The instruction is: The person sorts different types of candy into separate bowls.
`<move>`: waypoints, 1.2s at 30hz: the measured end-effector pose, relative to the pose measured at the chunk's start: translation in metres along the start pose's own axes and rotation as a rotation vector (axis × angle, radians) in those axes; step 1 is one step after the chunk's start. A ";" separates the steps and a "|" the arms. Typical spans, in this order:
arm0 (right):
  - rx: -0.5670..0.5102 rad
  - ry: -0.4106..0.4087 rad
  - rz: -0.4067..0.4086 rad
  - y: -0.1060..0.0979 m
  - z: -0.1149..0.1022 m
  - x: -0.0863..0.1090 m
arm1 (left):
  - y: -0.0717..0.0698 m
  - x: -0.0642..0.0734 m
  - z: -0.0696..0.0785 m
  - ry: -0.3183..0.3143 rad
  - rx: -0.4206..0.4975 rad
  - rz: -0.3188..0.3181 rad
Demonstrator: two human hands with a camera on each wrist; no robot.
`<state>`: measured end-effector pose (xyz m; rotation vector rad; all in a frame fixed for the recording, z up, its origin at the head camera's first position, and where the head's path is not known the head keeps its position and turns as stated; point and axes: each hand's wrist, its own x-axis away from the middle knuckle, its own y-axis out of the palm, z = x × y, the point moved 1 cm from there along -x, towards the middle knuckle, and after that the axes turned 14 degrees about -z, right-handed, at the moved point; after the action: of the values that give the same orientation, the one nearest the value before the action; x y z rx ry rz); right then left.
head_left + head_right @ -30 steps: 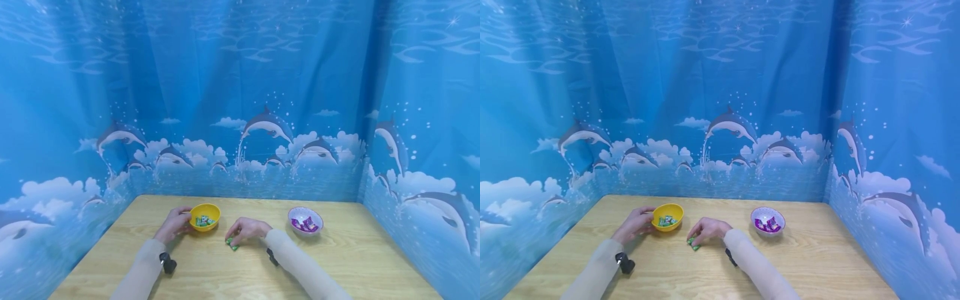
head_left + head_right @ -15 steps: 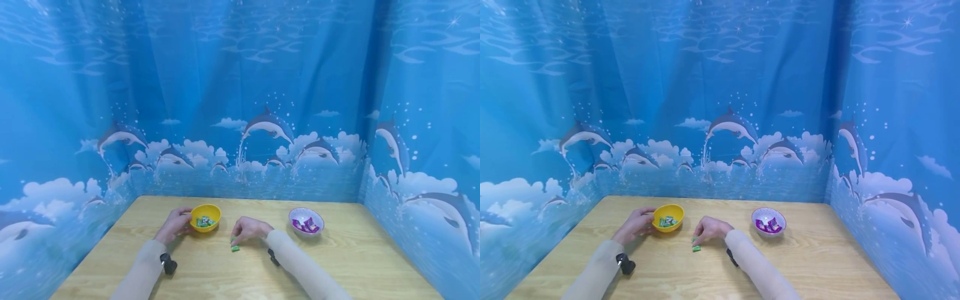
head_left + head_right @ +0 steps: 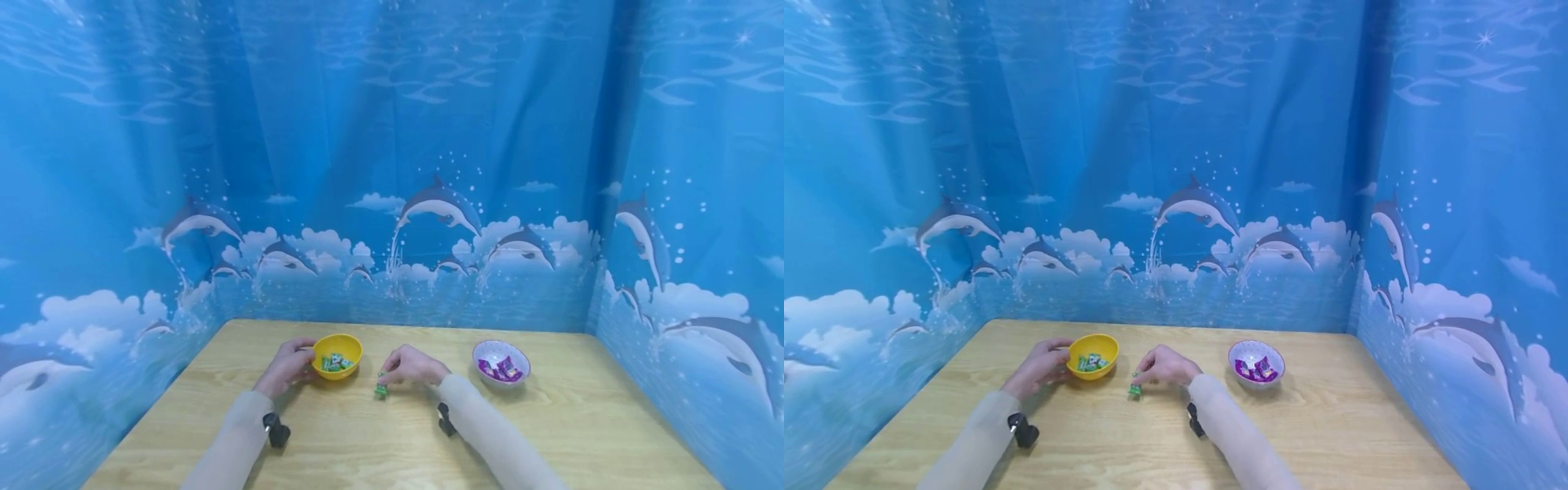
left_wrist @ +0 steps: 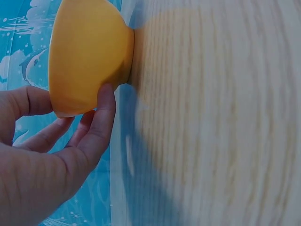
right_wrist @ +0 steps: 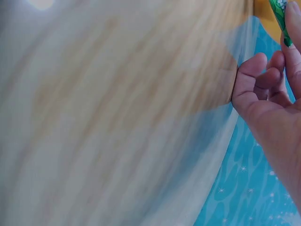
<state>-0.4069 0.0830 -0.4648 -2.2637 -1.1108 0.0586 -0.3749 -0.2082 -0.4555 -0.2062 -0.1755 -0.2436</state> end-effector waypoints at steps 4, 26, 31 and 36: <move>-0.049 -0.016 0.025 0.000 -0.001 0.000 | 0.000 0.001 0.000 0.014 0.004 -0.009; -0.180 -0.045 0.146 0.007 -0.014 -0.013 | -0.003 0.005 -0.001 0.025 0.022 0.012; -0.194 -0.063 0.227 0.006 -0.013 -0.016 | -0.001 0.000 -0.002 0.036 0.040 0.008; -0.222 -0.043 0.295 0.009 -0.015 -0.019 | 0.000 0.000 -0.003 0.027 0.039 0.013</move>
<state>-0.4083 0.0572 -0.4613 -2.6226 -0.8305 0.1072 -0.3747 -0.2084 -0.4589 -0.1657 -0.1523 -0.2294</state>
